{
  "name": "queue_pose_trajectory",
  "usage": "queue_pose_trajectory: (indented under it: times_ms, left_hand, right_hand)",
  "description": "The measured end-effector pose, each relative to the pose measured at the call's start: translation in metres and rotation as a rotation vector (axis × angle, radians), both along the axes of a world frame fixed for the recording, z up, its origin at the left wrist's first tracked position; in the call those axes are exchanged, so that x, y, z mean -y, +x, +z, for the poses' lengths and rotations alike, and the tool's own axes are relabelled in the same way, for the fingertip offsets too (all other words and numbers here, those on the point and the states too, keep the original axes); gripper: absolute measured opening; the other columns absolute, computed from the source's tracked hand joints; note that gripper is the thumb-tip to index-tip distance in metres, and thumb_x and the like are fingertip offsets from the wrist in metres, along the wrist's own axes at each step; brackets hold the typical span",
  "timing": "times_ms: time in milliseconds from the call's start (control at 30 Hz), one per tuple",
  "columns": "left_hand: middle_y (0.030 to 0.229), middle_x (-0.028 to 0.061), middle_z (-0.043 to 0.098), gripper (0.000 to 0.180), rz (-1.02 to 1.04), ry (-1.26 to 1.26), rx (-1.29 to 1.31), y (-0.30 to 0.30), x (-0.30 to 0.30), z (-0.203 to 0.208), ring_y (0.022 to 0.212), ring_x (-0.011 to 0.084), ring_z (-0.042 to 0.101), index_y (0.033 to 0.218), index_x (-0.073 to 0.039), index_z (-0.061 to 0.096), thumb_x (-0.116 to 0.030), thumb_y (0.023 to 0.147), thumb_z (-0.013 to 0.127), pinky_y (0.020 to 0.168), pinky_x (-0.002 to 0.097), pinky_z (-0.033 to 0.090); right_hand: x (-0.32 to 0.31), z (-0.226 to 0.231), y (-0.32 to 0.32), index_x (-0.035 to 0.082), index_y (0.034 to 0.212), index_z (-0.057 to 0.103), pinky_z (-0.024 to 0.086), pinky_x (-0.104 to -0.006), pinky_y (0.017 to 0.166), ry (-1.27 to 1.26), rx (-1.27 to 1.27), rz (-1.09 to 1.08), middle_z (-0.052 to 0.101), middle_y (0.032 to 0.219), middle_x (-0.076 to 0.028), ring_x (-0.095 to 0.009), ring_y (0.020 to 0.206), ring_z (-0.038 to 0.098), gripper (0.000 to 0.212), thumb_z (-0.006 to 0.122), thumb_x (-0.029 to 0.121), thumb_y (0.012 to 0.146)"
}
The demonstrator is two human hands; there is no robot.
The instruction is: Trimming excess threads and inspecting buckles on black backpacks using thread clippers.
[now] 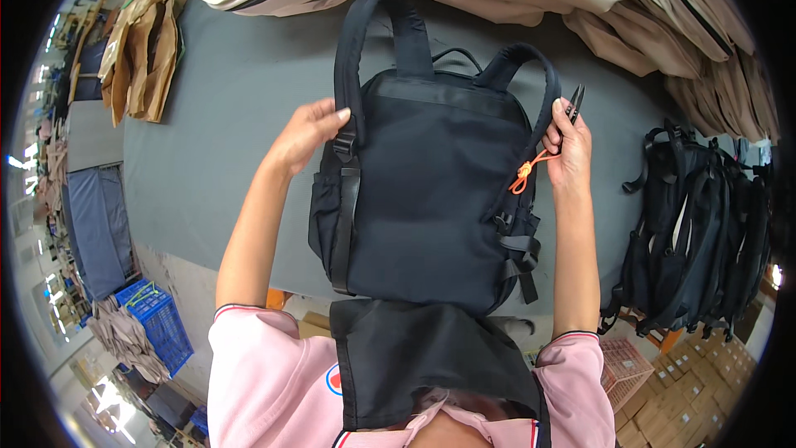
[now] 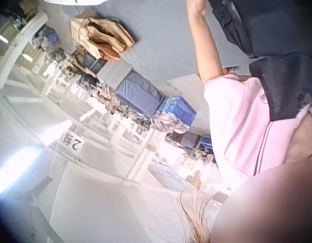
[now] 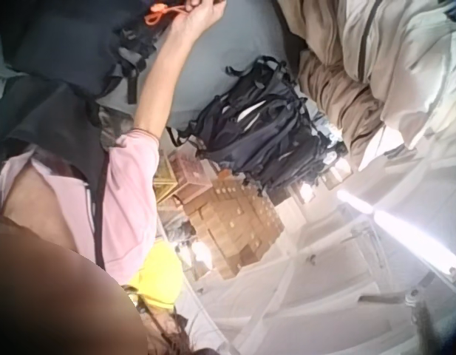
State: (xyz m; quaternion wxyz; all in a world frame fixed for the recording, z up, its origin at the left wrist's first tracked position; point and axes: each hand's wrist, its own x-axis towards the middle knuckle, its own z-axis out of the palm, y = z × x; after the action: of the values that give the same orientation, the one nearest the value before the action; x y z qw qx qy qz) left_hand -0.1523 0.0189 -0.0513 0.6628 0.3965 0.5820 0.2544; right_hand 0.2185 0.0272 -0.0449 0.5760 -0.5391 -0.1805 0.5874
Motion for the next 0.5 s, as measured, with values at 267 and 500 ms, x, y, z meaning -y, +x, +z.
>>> queue_pose_trajectory:
  times_ms: [267, 500]
  left_hand:
    - [0.091, 0.0038, 0.065, 0.025, 0.111, 0.086, 0.034, 0.014, 0.062, 0.028, 0.09, 0.0131, 0.061, 0.102, -0.005, 0.058, -0.028, 0.093, 0.055, 0.087, 0.0305, 0.045]
    - [0.09, 0.0045, 0.057, 0.024, 0.139, 0.205, 0.437, 0.076, 0.108, 0.08, 0.075, 0.0117, 0.059, 0.106, -0.003, 0.049, -0.025, 0.097, 0.05, 0.069, 0.0281, 0.051]
  right_hand:
    - [0.034, 0.029, -0.027, 0.003, 0.101, 0.059, 0.036, -0.0204, 0.051, 0.375, 0.74, -0.253, 0.05, 0.072, 0.002, -0.007, 0.057, 0.043, 0.018, 0.066, 0.009, 0.086]
    - [0.08, 0.089, -0.125, 0.002, 0.111, 0.063, 0.044, -0.0229, 0.062, 0.732, 0.863, 0.55, 0.055, 0.079, 0.001, -0.008, 0.067, 0.051, 0.026, 0.062, -0.001, 0.086]
